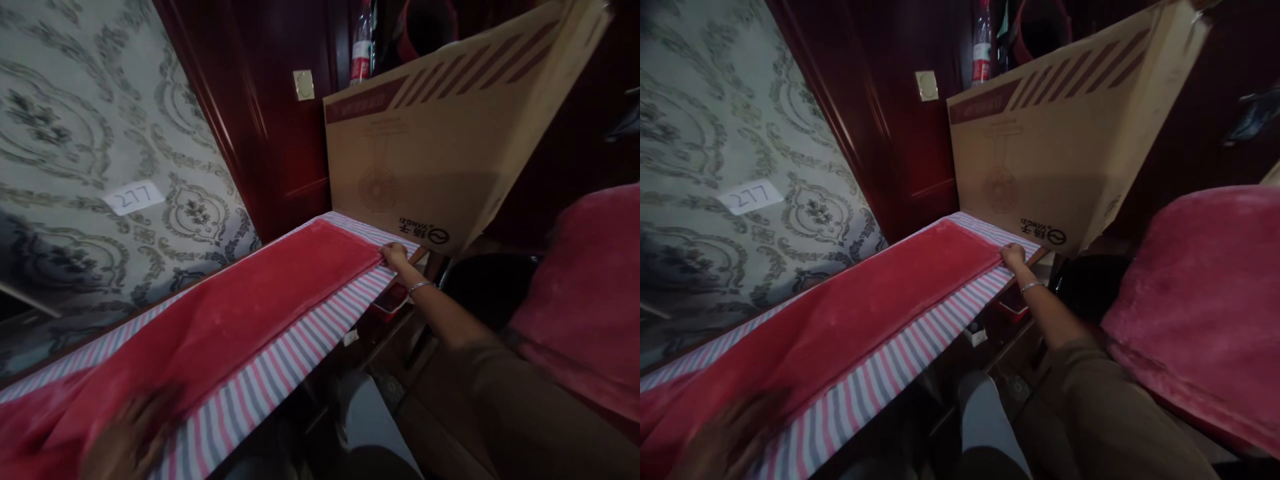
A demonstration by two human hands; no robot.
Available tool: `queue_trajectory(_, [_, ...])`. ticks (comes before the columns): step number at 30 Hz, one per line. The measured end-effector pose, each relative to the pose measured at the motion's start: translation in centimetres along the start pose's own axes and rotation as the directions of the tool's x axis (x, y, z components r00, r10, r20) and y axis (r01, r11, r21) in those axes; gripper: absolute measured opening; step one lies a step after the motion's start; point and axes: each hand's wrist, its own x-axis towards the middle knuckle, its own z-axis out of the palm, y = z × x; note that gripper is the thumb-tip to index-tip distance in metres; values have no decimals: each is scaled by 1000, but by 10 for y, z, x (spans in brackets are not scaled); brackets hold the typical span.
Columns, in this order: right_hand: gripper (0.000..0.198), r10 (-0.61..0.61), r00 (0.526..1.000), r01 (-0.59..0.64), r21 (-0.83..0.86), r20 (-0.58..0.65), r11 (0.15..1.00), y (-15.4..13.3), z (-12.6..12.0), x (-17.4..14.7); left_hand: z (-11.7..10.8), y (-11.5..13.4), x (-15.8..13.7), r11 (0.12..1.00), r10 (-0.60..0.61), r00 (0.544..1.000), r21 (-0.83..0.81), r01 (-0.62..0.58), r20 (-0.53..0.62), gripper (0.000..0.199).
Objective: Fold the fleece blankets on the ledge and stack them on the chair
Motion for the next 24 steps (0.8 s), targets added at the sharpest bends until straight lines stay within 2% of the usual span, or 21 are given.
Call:
queue_trajectory(3, [16, -5, 1000, 4, -116, -11, 993, -3, -1, -2, 10, 22, 38, 987, 139, 990, -78, -141, -31, 47])
queue_trajectory(7, [17, -27, 1000, 29, -279, 9, 960, -10, -3, -3, 16, 64, 86, 975, 192, 981, -109, -192, -14, 47])
queue_trajectory(10, [17, -39, 999, 45, -411, 22, 910, -16, -5, -1, 11, 88, 111, 970, 165, 983, -193, -146, 85, 45])
queue_trajectory(13, [24, -69, 997, 77, -526, 35, 847, -23, -6, 0, 4, 98, 140, 969, 84, 978, -246, -35, 193, 47])
queue_trajectory(17, [41, -213, 972, 230, -610, 101, 758, -40, 7, -4, 8, 105, 195, 970, 5, 973, -237, 51, 230, 53])
queue_trajectory(19, [47, -322, 929, 363, -608, 181, 707, -54, 23, -8, 18, 114, 225, 970, 6, 984, -239, 37, 177, 56])
queue_trajectory(21, [54, -420, 863, 501, -575, 280, 647, -66, 43, -13, 32, 125, 250, 975, 35, 991, -223, -5, 129, 59])
queue_trajectory(24, [62, -512, 704, 711, -491, 492, 504, -74, 72, -13, 57, 141, 271, 988, 58, 985, -152, -33, 161, 61])
